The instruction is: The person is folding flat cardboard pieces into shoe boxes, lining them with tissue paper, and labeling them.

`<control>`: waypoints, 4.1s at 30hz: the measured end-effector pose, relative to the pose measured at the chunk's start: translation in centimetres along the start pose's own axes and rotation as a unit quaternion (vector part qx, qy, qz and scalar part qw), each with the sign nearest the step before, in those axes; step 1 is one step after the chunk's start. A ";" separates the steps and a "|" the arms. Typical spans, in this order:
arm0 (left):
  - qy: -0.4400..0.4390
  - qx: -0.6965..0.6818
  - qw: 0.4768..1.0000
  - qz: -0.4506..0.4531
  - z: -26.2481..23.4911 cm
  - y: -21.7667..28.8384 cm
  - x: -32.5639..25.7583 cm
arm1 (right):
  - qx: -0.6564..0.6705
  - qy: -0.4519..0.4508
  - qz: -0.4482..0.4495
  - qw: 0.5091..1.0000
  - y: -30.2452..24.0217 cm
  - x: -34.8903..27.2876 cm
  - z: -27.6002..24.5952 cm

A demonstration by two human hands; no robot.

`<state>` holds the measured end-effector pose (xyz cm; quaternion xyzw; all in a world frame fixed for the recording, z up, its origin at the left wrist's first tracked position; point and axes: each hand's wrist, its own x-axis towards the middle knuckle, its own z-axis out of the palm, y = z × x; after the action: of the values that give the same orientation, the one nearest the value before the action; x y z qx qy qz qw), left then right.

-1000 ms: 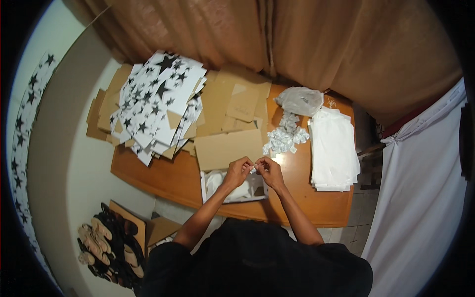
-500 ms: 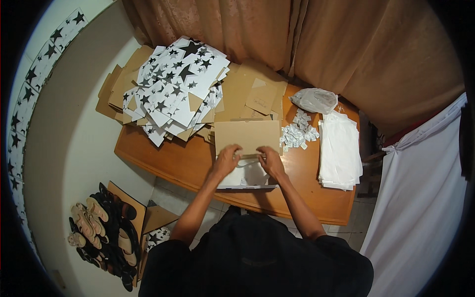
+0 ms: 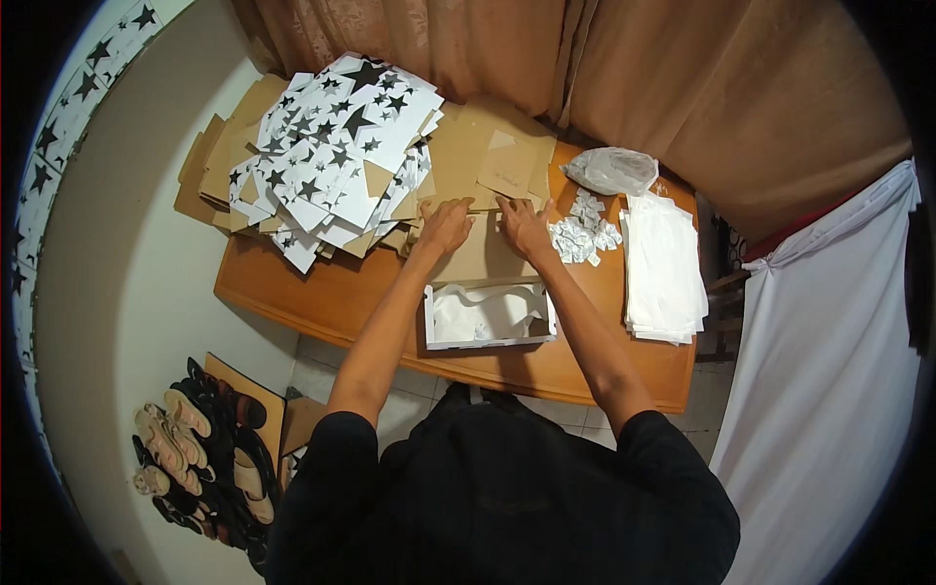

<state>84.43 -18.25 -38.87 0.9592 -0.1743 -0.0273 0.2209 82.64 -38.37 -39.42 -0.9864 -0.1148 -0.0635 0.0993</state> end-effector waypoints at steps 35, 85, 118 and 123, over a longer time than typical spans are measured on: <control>-0.001 -0.103 0.984 0.146 4.7 3.2 -20.4 | 0.151 -0.039 -0.116 0.981 -3.3 -20.1 -0.2; 0.053 -0.063 0.964 0.253 10.6 1.7 -21.7 | 0.101 0.080 -0.292 0.948 -1.7 -23.4 6.8; -0.343 -0.182 0.903 -0.181 10.4 13.3 -19.9 | 0.417 -0.173 0.007 0.892 10.8 -14.6 4.6; -0.122 -0.380 0.872 -0.284 18.4 15.6 -23.2 | 0.455 -0.203 0.030 0.867 11.0 -14.8 2.9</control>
<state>55.29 -31.02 -49.26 0.7985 0.1038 -0.2701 0.5279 71.23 -51.38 -46.42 -0.8261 -0.1188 0.2002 0.5132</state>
